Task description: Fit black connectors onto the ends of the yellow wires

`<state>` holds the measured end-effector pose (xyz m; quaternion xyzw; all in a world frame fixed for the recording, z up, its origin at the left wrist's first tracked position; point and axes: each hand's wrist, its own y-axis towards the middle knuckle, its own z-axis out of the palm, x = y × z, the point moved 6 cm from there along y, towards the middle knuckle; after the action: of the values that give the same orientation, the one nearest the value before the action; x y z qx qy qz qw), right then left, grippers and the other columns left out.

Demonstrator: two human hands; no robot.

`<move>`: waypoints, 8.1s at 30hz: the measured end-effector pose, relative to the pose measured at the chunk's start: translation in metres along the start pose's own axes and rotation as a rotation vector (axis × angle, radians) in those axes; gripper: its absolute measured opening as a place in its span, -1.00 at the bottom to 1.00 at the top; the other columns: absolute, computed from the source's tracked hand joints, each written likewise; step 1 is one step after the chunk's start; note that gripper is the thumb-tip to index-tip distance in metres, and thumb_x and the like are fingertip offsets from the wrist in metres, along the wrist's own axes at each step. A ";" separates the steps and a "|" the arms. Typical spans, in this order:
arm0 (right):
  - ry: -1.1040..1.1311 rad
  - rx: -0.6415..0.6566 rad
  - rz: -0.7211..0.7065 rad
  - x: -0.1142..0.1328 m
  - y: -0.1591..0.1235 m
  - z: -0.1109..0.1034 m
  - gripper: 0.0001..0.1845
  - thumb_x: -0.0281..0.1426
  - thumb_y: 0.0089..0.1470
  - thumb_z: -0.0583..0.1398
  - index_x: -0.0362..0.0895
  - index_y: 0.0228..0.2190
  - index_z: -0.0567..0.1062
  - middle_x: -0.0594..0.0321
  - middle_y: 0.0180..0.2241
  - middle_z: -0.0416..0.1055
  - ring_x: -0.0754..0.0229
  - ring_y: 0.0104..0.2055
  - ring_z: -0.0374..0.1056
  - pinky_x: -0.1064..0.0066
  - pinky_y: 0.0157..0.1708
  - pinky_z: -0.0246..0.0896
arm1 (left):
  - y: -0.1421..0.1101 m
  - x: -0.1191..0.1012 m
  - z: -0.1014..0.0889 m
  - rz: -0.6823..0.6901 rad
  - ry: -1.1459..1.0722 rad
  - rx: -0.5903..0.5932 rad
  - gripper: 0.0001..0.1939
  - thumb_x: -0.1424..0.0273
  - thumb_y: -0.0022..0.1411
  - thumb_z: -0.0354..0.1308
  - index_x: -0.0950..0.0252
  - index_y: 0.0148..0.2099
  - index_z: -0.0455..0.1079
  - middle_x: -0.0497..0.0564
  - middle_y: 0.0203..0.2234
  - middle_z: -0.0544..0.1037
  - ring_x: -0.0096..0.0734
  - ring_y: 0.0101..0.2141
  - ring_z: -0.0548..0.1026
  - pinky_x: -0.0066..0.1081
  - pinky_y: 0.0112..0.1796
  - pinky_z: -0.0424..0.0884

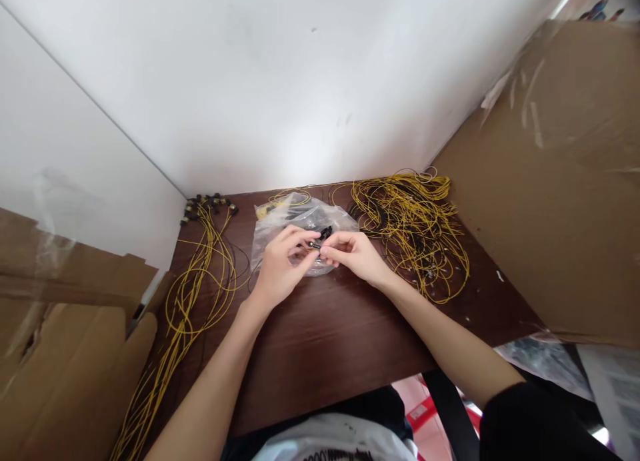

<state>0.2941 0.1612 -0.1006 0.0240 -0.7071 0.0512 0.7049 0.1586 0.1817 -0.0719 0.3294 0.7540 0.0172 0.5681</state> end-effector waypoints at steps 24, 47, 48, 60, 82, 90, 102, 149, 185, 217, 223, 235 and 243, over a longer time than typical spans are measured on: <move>-0.285 0.018 -0.022 -0.005 0.001 -0.001 -0.84 -0.35 -0.12 0.22 -0.21 -0.56 0.45 0.28 -0.59 0.37 0.33 -0.57 0.21 0.47 -0.53 0.10 | -0.007 0.031 0.007 -0.107 -0.111 0.045 -0.86 0.38 0.06 0.23 0.31 -0.30 0.55 0.10 -0.34 0.56 -0.39 -0.36 0.52 -0.42 -0.35 0.49; -0.343 0.029 0.008 -0.003 0.000 -0.002 -0.85 -0.37 -0.12 0.18 -0.21 -0.59 0.44 0.29 -0.63 0.34 0.34 -0.60 0.18 0.47 -0.56 0.07 | -0.007 0.035 0.008 -0.200 -0.263 0.014 -0.79 0.38 -0.01 0.29 0.30 -0.25 0.55 0.02 -0.41 0.49 -0.47 -0.43 0.48 -0.39 -0.35 0.53; -0.343 0.031 0.010 -0.003 0.000 -0.002 -0.84 -0.37 -0.12 0.18 -0.21 -0.59 0.44 0.29 -0.63 0.34 0.34 -0.60 0.18 0.47 -0.56 0.07 | -0.007 0.035 0.007 -0.204 -0.262 0.009 -0.79 0.38 -0.01 0.29 0.30 -0.26 0.55 0.02 -0.41 0.49 -0.48 -0.44 0.48 -0.39 -0.36 0.53; -0.137 0.042 0.053 -0.003 0.000 -0.002 -0.80 -0.32 -0.13 0.26 -0.23 -0.58 0.47 0.28 -0.65 0.37 0.35 -0.61 0.24 0.52 -0.61 0.10 | -0.008 0.032 0.007 -0.299 -0.399 -0.111 -0.70 0.45 -0.08 0.33 0.34 -0.22 0.45 0.01 -0.42 0.57 -0.41 -0.39 0.54 -0.40 -0.31 0.52; -0.151 -0.113 -0.324 0.022 -0.010 -0.002 -0.84 -0.32 0.00 0.24 -0.15 -0.37 0.50 0.24 -0.41 0.46 0.28 -0.40 0.35 0.42 -0.37 0.27 | -0.010 -0.002 -0.003 0.055 -0.137 -0.295 -0.86 0.53 0.01 0.27 0.30 -0.31 0.49 0.00 -0.41 0.51 -0.47 -0.39 0.47 -0.45 -0.33 0.44; -0.335 -0.133 -0.478 0.036 -0.016 -0.001 -0.93 -0.40 0.05 0.20 -0.13 -0.39 0.50 0.26 -0.41 0.47 0.28 -0.39 0.35 0.43 -0.36 0.26 | -0.011 -0.001 -0.001 0.027 -0.164 -0.306 -0.87 0.52 0.00 0.28 0.30 -0.32 0.50 -0.01 -0.43 0.53 -0.48 -0.41 0.49 -0.45 -0.33 0.47; -0.453 -0.225 -0.600 0.042 -0.025 0.005 -0.94 -0.43 0.10 0.15 -0.14 -0.38 0.43 0.26 -0.42 0.41 0.29 -0.38 0.32 0.43 -0.34 0.24 | -0.013 -0.003 0.000 0.065 -0.225 -0.345 -0.85 0.56 -0.02 0.29 0.27 -0.34 0.52 -0.01 -0.41 0.56 -0.47 -0.36 0.51 -0.45 -0.30 0.46; -0.253 -0.100 -0.320 0.022 -0.012 0.001 -0.84 -0.31 0.04 0.20 -0.16 -0.43 0.48 0.23 -0.44 0.46 0.27 -0.42 0.34 0.41 -0.38 0.28 | -0.014 -0.017 -0.005 0.268 0.126 -0.296 -0.95 0.52 0.07 0.23 0.28 -0.37 0.47 0.03 -0.37 0.59 -0.39 -0.34 0.54 -0.37 -0.28 0.45; -0.400 -0.133 -0.335 0.025 -0.012 0.001 -0.83 -0.34 0.04 0.19 -0.19 -0.48 0.50 0.23 -0.48 0.47 0.28 -0.45 0.33 0.46 -0.46 0.19 | -0.016 -0.019 0.006 0.408 0.281 -0.279 -0.90 0.62 0.09 0.18 0.34 -0.38 0.45 0.05 -0.43 0.56 -0.44 -0.38 0.50 -0.42 -0.34 0.42; -0.199 -0.084 -0.279 0.014 -0.005 -0.006 -0.83 -0.31 -0.02 0.25 -0.17 -0.42 0.50 0.22 -0.43 0.47 0.26 -0.39 0.36 0.39 -0.33 0.30 | -0.019 0.017 0.009 -0.102 -0.087 -0.335 -0.88 0.42 0.06 0.25 0.27 -0.28 0.52 0.02 -0.35 0.57 -0.39 -0.32 0.54 -0.39 -0.23 0.47; -0.267 -0.086 -0.296 0.014 -0.005 -0.006 -0.84 -0.31 0.02 0.21 -0.16 -0.40 0.50 0.24 -0.43 0.47 0.25 -0.38 0.37 0.39 -0.32 0.29 | -0.019 0.020 0.009 -0.117 -0.116 -0.354 -0.89 0.42 0.04 0.26 0.27 -0.31 0.52 0.00 -0.38 0.58 -0.41 -0.36 0.54 -0.42 -0.25 0.47; -0.426 -0.191 -0.420 0.023 -0.013 0.001 -0.88 -0.35 0.07 0.17 -0.15 -0.43 0.46 0.25 -0.46 0.42 0.26 -0.41 0.31 0.41 -0.35 0.23 | -0.019 0.018 0.006 -0.114 -0.075 -0.390 -0.92 0.43 0.01 0.28 0.28 -0.35 0.53 0.00 -0.41 0.60 -0.40 -0.37 0.55 -0.38 -0.26 0.48; -0.307 -0.181 -0.351 0.015 -0.010 -0.001 -0.87 -0.34 0.03 0.21 -0.16 -0.44 0.48 0.24 -0.47 0.43 0.26 -0.41 0.32 0.42 -0.38 0.23 | -0.018 0.021 0.006 -0.111 -0.089 -0.365 -0.93 0.45 -0.01 0.29 0.28 -0.38 0.53 -0.02 -0.43 0.60 -0.42 -0.40 0.54 -0.42 -0.29 0.47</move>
<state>0.2962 0.1516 -0.0851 0.0905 -0.7927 -0.1399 0.5864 0.1525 0.1766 -0.0985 0.1792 0.7296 0.1075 0.6511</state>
